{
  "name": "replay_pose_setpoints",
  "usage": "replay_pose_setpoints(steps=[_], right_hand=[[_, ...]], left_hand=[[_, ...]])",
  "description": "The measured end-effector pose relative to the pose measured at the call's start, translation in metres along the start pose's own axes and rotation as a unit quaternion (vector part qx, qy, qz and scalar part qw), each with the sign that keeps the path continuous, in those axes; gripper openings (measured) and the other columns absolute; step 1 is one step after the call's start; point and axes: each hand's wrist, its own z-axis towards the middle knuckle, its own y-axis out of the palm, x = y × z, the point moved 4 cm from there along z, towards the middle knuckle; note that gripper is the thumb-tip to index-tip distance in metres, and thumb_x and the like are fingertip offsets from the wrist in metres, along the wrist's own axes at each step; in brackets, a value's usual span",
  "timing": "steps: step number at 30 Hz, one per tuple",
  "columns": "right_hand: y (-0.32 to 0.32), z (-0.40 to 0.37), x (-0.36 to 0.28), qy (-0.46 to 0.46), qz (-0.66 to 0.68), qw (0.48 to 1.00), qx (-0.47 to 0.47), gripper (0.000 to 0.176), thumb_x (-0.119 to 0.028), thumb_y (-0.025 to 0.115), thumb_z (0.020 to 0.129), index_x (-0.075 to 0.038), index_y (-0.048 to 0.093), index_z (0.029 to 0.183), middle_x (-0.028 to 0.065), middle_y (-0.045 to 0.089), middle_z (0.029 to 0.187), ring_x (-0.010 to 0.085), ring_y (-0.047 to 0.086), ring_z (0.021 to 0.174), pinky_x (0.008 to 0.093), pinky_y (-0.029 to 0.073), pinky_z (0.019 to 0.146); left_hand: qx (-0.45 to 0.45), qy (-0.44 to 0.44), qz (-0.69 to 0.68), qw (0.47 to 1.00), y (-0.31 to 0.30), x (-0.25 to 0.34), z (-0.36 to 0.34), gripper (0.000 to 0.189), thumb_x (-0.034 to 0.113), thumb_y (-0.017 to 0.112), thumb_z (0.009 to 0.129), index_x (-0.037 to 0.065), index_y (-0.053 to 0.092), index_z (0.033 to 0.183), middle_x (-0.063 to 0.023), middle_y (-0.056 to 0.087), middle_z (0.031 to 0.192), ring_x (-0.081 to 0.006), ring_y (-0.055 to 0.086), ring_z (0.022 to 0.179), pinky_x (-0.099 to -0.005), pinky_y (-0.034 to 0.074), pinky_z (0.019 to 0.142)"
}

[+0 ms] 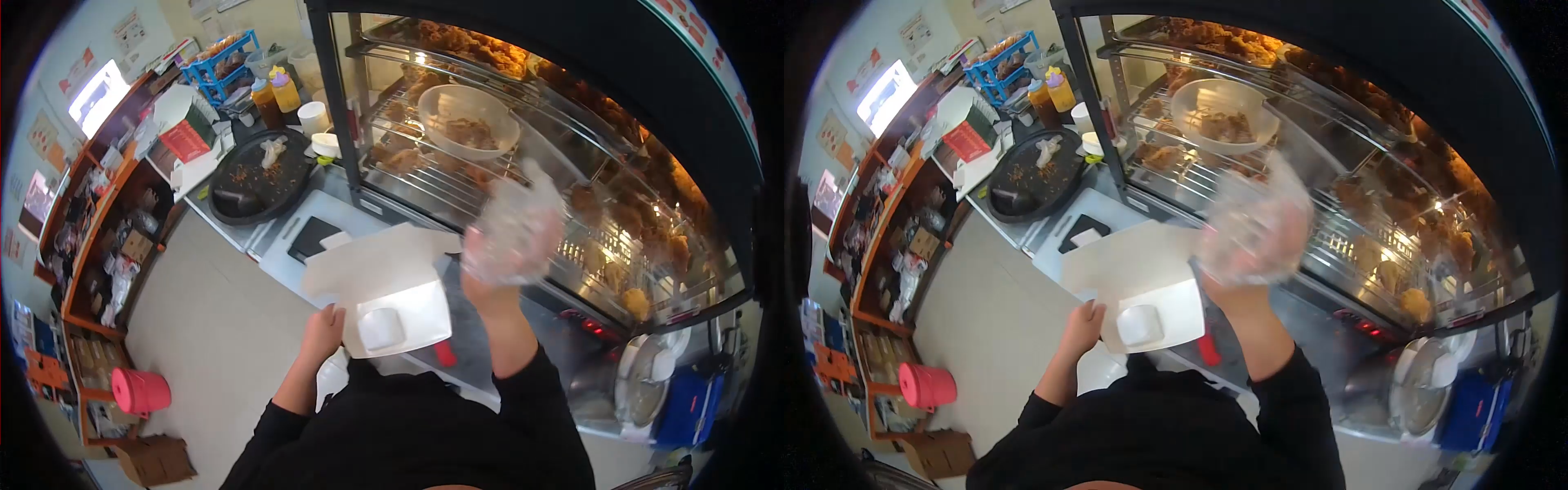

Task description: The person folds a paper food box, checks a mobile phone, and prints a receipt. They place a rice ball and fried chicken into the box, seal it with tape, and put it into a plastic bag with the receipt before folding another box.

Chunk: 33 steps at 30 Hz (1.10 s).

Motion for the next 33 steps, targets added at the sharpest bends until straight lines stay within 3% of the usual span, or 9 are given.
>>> replay_pose_setpoints(steps=[4, 9, 12, 16, 17, 23, 26, 29, 33], right_hand=[[0.144, 0.035, -0.033, -0.058, -0.072, 0.992, 0.083, 0.06, -0.017, 0.07, 0.068, -0.006, 0.05, 0.123, 0.0185, 0.05, 0.12, 0.0417, 0.049, 0.112, 0.0551, 0.044, 0.09], [0.239, 0.048, -0.02, -0.041, -0.208, 0.972, 0.101, 0.049, -0.025, 0.066, 0.072, -0.016, 0.057, 0.119, 0.0115, 0.045, 0.133, 0.0364, 0.038, 0.125, 0.0513, 0.031, 0.102], [0.242, 0.046, -0.022, -0.029, -0.26, 0.964, 0.042, 0.061, -0.027, 0.071, 0.067, -0.019, 0.052, 0.125, 0.0136, 0.04, 0.137, 0.0373, 0.036, 0.125, 0.0535, 0.035, 0.096], [0.252, 0.049, -0.016, -0.083, -0.298, 0.948, 0.078, 0.05, -0.031, 0.07, 0.068, -0.019, 0.059, 0.115, 0.0119, 0.042, 0.135, 0.0368, 0.038, 0.125, 0.0525, 0.035, 0.095], [0.251, 0.052, -0.017, -0.071, -0.3, 0.948, 0.077, 0.042, -0.034, 0.064, 0.078, -0.028, 0.057, 0.119, 0.0111, 0.041, 0.14, 0.033, 0.033, 0.133, 0.0493, 0.019, 0.109], [0.181, 0.058, -0.017, -0.139, -0.309, 0.924, 0.174, 0.059, -0.017, 0.075, 0.071, -0.016, 0.044, 0.122, 0.0133, 0.051, 0.117, 0.0392, 0.048, 0.112, 0.052, 0.044, 0.089], [0.144, 0.013, 0.009, -0.02, -0.42, 0.902, 0.095, 0.068, -0.008, 0.071, 0.072, -0.014, 0.039, 0.132, 0.0154, 0.048, 0.123, 0.042, 0.047, 0.114, 0.053, 0.044, 0.091], [0.142, -0.03, -0.013, -0.006, -0.313, 0.947, 0.073, 0.061, -0.01, 0.072, 0.074, -0.016, 0.049, 0.13, 0.015, 0.052, 0.122, 0.0408, 0.047, 0.115, 0.0508, 0.044, 0.093], [0.176, -0.01, -0.035, 0.102, -0.166, 0.974, -0.112, 0.049, -0.018, 0.077, 0.074, -0.017, 0.059, 0.12, 0.0141, 0.055, 0.119, 0.035, 0.05, 0.114, 0.0455, 0.045, 0.093]], left_hand=[[0.011, -0.051, 0.007, 0.999, -0.074, -0.068, 0.032, 0.032, 0.024, 0.049, 0.093, -0.006, 0.061, 0.097, -0.0287, 0.063, 0.081, -0.0452, 0.062, 0.081, -0.0491, 0.048, 0.072], [0.023, -0.053, 0.065, 0.996, -0.126, -0.103, 0.065, 0.032, 0.023, 0.048, 0.093, -0.007, 0.06, 0.098, -0.0276, 0.063, 0.082, -0.0446, 0.062, 0.08, -0.0485, 0.048, 0.071], [-0.008, -0.02, 0.064, 0.998, -0.13, -0.13, 0.083, 0.032, 0.022, 0.047, 0.094, -0.007, 0.061, 0.098, -0.0276, 0.063, 0.082, -0.044, 0.063, 0.079, -0.0478, 0.049, 0.07], [-0.06, 0.012, 0.073, 0.995, -0.128, -0.109, 0.109, 0.031, 0.022, 0.047, 0.094, -0.006, 0.061, 0.099, -0.0283, 0.063, 0.083, -0.0442, 0.063, 0.079, -0.0488, 0.049, 0.07], [-0.074, 0.014, 0.074, 0.994, -0.125, -0.103, 0.114, 0.031, 0.022, 0.047, 0.094, -0.005, 0.061, 0.099, -0.0283, 0.063, 0.082, -0.0445, 0.063, 0.079, -0.0491, 0.049, 0.07], [-0.071, 0.112, 0.108, 0.985, -0.106, -0.09, 0.128, 0.03, 0.021, 0.048, 0.094, -0.005, 0.062, 0.098, -0.0284, 0.063, 0.08, -0.0453, 0.062, 0.078, -0.0502, 0.048, 0.07], [-0.078, 0.095, 0.094, 0.988, -0.106, -0.104, 0.133, 0.03, 0.021, 0.048, 0.094, -0.005, 0.061, 0.098, -0.028, 0.063, 0.078, -0.0446, 0.062, 0.075, -0.05, 0.048, 0.068], [-0.099, 0.063, 0.081, 0.99, -0.103, -0.109, 0.136, 0.03, 0.021, 0.047, 0.094, -0.006, 0.061, 0.096, -0.0272, 0.063, 0.073, -0.0439, 0.063, 0.072, -0.0493, 0.049, 0.067], [-0.107, 0.097, 0.07, 0.987, -0.093, -0.1, 0.141, 0.03, 0.021, 0.047, 0.095, -0.006, 0.061, 0.095, -0.0265, 0.063, 0.071, -0.0434, 0.063, 0.07, -0.0486, 0.049, 0.066]])
